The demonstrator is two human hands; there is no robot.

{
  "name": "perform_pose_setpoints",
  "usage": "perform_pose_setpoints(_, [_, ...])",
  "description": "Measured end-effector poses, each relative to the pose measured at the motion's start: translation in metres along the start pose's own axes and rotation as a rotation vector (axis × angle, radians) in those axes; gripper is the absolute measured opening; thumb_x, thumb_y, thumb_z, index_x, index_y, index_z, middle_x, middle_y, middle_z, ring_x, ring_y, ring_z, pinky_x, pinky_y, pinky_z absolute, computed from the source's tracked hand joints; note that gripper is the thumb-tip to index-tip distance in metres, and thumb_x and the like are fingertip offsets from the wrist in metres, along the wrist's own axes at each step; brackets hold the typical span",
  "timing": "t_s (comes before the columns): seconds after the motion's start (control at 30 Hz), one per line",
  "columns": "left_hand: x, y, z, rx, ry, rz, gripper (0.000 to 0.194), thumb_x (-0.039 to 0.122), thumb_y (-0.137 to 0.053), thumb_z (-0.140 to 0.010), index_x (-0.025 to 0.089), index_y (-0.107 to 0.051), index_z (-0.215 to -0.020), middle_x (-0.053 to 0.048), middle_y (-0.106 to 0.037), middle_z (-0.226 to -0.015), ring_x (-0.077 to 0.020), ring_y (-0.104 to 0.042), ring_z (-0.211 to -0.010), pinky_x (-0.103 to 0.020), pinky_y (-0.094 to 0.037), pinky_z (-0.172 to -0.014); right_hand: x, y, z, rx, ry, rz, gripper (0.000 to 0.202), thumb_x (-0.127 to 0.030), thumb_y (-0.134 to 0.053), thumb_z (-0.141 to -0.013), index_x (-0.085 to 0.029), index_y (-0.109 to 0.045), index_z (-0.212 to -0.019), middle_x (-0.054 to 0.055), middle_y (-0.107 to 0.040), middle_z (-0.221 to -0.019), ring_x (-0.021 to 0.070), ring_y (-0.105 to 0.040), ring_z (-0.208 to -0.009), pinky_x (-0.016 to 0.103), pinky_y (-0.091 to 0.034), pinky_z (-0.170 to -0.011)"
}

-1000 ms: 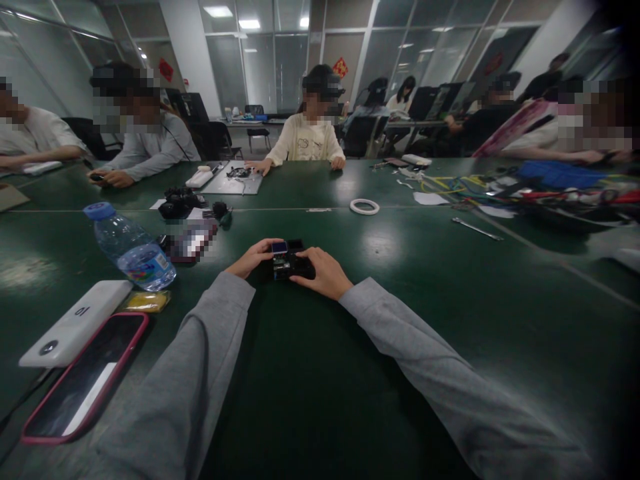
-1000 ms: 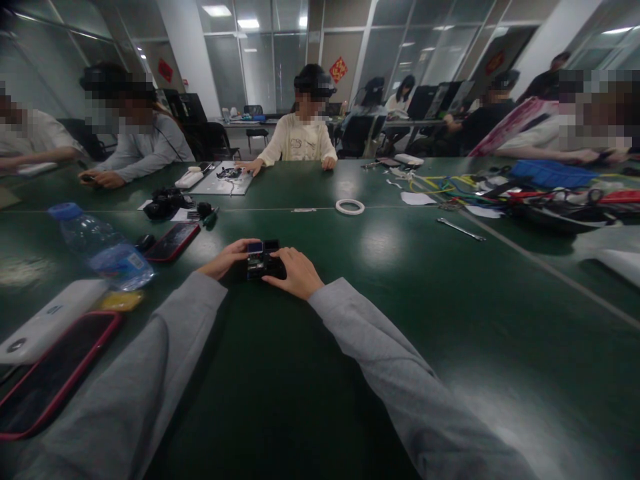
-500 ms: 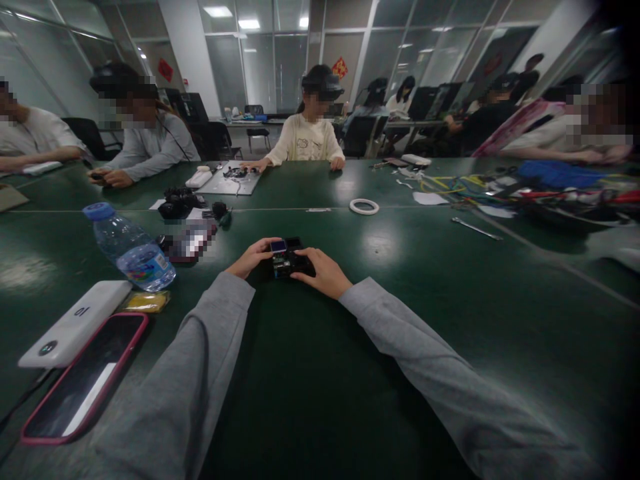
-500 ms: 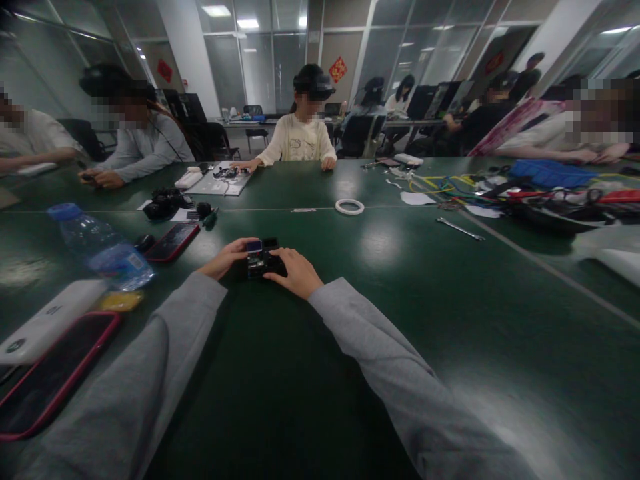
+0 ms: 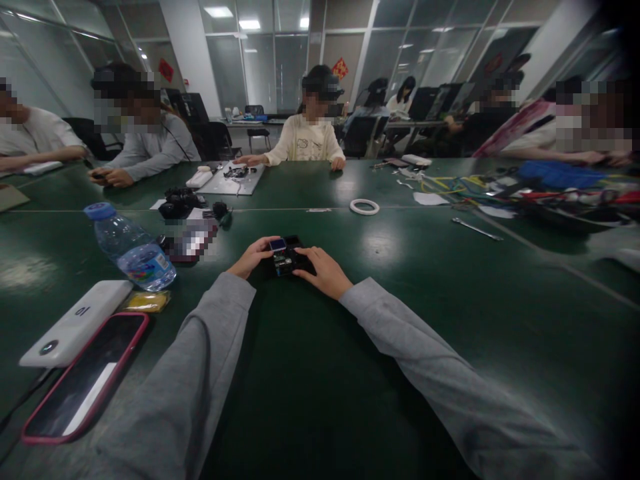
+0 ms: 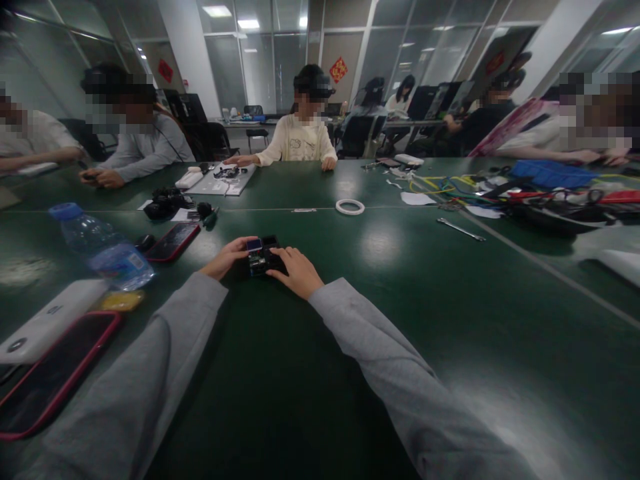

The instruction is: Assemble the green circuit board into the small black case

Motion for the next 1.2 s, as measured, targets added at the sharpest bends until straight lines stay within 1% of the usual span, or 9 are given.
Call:
perform_pose_setpoints(0.27, [-0.0001,-0.0006,-0.0004,0.016,-0.003,0.014,0.049,0.012,-0.064,-0.069,0.018,-0.059,-0.117,-0.008,-0.061,-0.120,-0.0219,-0.053,-0.115,-0.040,-0.032,-0.106,-0.0023,0.0006,0.0003,0.010,0.023,0.022,0.051,-0.047,-0.053,-0.089,-0.020,-0.041,-0.130,0.011,-0.054,-0.110,0.0261,-0.053,-0.103,0.046,-0.048,-0.086])
perform_pose_setpoints(0.57, [0.0057,-0.0031,0.0030,0.029,0.017,-0.003,0.051,0.011,-0.062,-0.068,0.017,-0.058,-0.119,-0.009,-0.061,-0.120,-0.0225,-0.053,-0.115,-0.042,-0.032,-0.106,-0.0042,0.0022,0.0012,0.010,0.029,0.022,0.051,-0.046,-0.054,-0.089,-0.019,-0.041,-0.130,0.011,-0.054,-0.111,0.0263,-0.053,-0.103,0.046,-0.048,-0.086])
perform_pose_setpoints(0.7, [0.0039,-0.0012,0.0015,0.025,0.013,-0.010,0.053,0.011,-0.063,-0.068,0.017,-0.058,-0.120,-0.009,-0.061,-0.119,-0.0226,-0.054,-0.114,-0.042,-0.032,-0.106,-0.0034,0.0016,0.0009,0.007,0.022,0.017,0.052,-0.047,-0.054,-0.089,-0.020,-0.040,-0.131,0.011,-0.054,-0.111,0.0260,-0.053,-0.103,0.045,-0.049,-0.085])
perform_pose_setpoints(0.97, [-0.0005,0.0017,-0.0004,0.006,0.000,-0.008,0.053,0.012,-0.063,-0.069,0.018,-0.057,-0.122,-0.009,-0.059,-0.124,-0.0229,-0.052,-0.117,-0.042,-0.032,-0.106,-0.0025,0.0007,0.0004,0.000,0.017,0.018,0.052,-0.047,-0.054,-0.089,-0.019,-0.040,-0.131,0.011,-0.054,-0.112,0.0257,-0.053,-0.104,0.045,-0.048,-0.086])
perform_pose_setpoints(1.2, [-0.0006,-0.0006,-0.0014,0.040,0.009,0.005,0.052,0.011,-0.064,-0.067,0.017,-0.058,-0.118,-0.008,-0.062,-0.119,-0.0223,-0.054,-0.114,-0.041,-0.033,-0.106,-0.0012,-0.0006,0.0005,0.009,0.021,0.024,0.053,-0.047,-0.053,-0.089,-0.019,-0.040,-0.132,0.011,-0.053,-0.112,0.0267,-0.051,-0.106,0.046,-0.047,-0.088])
Point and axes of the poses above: each hand's wrist, its own z-axis away from the middle knuckle, its own y-axis out of the back of the hand, x = y × z, the point moved 3 cm from there along -z, towards the middle knuckle
